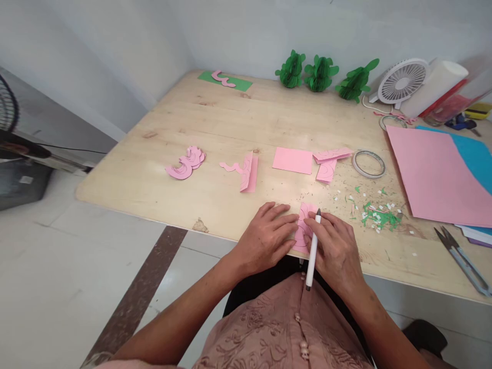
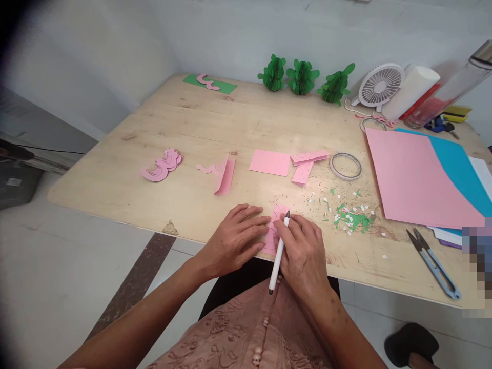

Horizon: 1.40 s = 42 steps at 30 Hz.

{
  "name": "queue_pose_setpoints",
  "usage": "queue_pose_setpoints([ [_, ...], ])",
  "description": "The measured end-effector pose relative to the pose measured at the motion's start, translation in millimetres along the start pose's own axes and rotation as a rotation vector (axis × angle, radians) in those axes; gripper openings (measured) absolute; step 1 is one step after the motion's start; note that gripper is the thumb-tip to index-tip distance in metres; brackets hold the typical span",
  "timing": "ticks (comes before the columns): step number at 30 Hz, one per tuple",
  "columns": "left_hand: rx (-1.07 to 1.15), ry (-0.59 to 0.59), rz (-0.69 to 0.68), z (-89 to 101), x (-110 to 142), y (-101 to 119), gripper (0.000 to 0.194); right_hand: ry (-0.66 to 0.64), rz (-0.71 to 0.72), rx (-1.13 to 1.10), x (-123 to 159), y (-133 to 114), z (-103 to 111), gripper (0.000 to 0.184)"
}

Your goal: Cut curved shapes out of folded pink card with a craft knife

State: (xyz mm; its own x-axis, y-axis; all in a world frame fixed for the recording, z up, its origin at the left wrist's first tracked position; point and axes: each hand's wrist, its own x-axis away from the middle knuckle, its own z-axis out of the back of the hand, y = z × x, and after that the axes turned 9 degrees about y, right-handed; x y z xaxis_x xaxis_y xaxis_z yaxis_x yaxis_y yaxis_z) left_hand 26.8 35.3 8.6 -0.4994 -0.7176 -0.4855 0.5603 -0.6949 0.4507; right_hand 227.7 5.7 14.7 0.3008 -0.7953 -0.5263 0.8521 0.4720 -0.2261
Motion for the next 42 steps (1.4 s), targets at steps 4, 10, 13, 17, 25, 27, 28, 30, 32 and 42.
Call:
queue_pose_setpoints([
  [4, 0.002, 0.003, 0.003, -0.2, 0.2, 0.0, 0.02, -0.003, 0.007, 0.01, 0.3, 0.5, -0.4, 0.027],
  [10, 0.011, 0.012, -0.005, -0.5, 0.9, -0.4, 0.02, -0.016, 0.014, 0.02, 0.2, 0.3, 0.3, 0.026],
  [13, 0.009, 0.013, -0.004, -0.2, 1.0, -0.4, 0.019, -0.02, 0.019, 0.021, 0.2, 0.6, 0.3, 0.027],
  [17, 0.009, 0.005, -0.009, 0.2, 0.9, -0.5, 0.019, -0.017, 0.025, 0.025, 0.6, 1.3, -0.3, 0.027],
  [25, 0.006, 0.0, -0.013, -0.4, 0.7, -1.2, 0.02, -0.012, 0.02, 0.026, -0.2, -0.4, 0.5, 0.025],
  [27, 0.005, -0.003, -0.012, -0.1, 0.5, -1.2, 0.02, -0.012, 0.019, 0.03, -0.4, -0.6, 0.5, 0.025],
  [28, 0.006, -0.003, -0.013, 0.2, 0.4, -1.3, 0.02, -0.012, 0.019, 0.032, -0.4, -0.5, 0.3, 0.025],
  [30, 0.007, -0.003, -0.017, 1.0, 0.8, -1.8, 0.02, -0.011, 0.019, 0.034, -0.2, -0.2, 0.0, 0.025],
  [32, 0.004, 0.003, -0.02, 1.9, 1.8, -2.7, 0.019, -0.012, 0.019, 0.033, 0.2, 0.2, -0.3, 0.025],
  [42, -0.013, 0.041, -0.015, 6.0, 8.0, -4.4, 0.018, -0.036, 0.007, 0.027, -0.6, -0.1, 1.2, 0.026],
])
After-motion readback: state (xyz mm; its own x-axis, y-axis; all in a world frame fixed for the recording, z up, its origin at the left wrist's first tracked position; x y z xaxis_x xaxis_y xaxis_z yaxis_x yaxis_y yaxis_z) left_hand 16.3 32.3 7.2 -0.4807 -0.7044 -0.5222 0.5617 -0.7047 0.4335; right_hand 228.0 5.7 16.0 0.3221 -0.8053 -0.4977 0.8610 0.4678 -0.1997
